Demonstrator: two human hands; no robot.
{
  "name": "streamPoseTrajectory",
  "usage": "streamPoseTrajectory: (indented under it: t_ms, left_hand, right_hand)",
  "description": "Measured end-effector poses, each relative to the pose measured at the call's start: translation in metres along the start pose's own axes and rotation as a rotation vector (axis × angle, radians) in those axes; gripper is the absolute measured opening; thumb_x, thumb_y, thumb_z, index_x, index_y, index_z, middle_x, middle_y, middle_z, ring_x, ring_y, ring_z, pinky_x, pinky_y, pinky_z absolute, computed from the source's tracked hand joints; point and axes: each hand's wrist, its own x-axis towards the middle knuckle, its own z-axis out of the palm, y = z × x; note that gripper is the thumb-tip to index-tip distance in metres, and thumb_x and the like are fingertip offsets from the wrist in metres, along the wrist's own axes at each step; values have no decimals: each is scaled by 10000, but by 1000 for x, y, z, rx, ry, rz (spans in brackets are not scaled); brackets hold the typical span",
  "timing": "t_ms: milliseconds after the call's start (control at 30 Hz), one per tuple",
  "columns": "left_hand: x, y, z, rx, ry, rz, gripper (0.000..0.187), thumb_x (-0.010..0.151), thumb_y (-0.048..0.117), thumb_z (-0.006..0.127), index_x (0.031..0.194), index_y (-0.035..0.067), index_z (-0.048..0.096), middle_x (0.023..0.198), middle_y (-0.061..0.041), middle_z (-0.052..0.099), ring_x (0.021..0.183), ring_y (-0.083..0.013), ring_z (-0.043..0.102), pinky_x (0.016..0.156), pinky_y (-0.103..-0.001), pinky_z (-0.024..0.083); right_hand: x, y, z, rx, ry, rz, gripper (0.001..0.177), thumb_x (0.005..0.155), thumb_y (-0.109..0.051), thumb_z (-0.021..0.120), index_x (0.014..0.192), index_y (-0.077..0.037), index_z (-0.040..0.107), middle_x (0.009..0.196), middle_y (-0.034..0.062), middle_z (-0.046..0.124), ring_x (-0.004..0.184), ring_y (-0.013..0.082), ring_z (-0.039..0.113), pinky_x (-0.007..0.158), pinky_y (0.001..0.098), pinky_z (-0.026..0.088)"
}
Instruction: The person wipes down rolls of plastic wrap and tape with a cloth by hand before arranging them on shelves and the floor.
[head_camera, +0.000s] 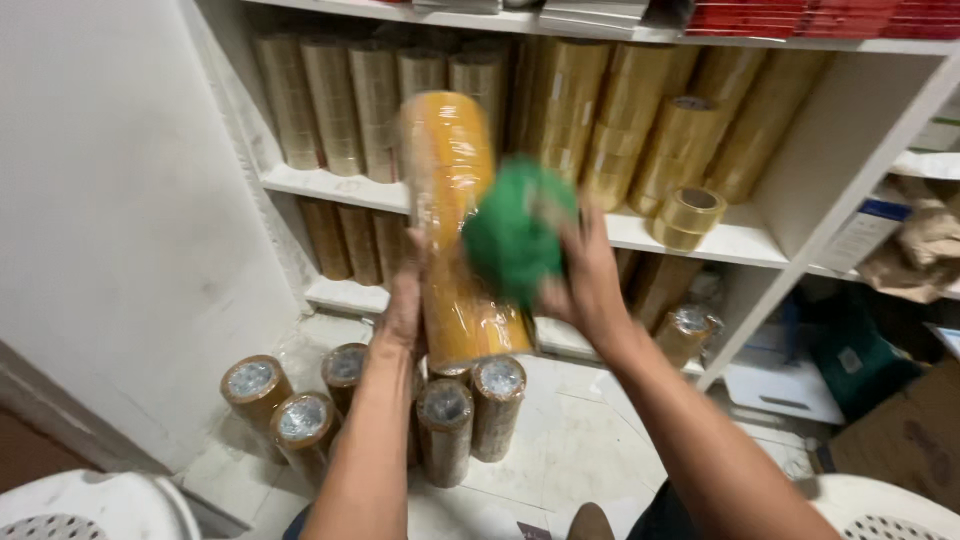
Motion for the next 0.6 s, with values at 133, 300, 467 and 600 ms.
streamPoseTrajectory:
  t_ms: [133,300,467,600]
  left_hand:
    - [37,-27,-21,64,-243,-3,891,649,618,669,1340,63,576,1181,-154,655,1033,-293,642,914,-469,538]
    - [27,-33,-2,-56,-309,-136,1087,486,563,750,1437,92,514,1356,-182,620,1218,-330,582,1063,-560,478]
    - [48,-62,0,-112,-139,-31,1105,715,752,715,1561,105,420,1561,-181,470,1372,-355,506,1162,-538,397]
    - [45,-49,8,-102,22,52,1091,738,747,644,1597,137,363,1630,-165,393,1475,-316,409,1241,-465,319]
  right_hand:
    - [105,20,-12,-86,458,216,462,834,-223,579,1272,-75,591,1099,218,567,1025,421,579,921,492,449]
    - [128,12,-13,-81,394,488,517,826,-412,546,1273,-164,628,1096,199,651,1044,375,631,923,447,467]
    - [98,20,-3,-130,356,320,545,829,-296,702,1336,-133,589,1021,266,565,991,506,612,876,592,478]
    - [34,19,4,-69,202,335,557,793,-301,692,1311,-114,614,1054,243,580,1017,486,616,909,598,480]
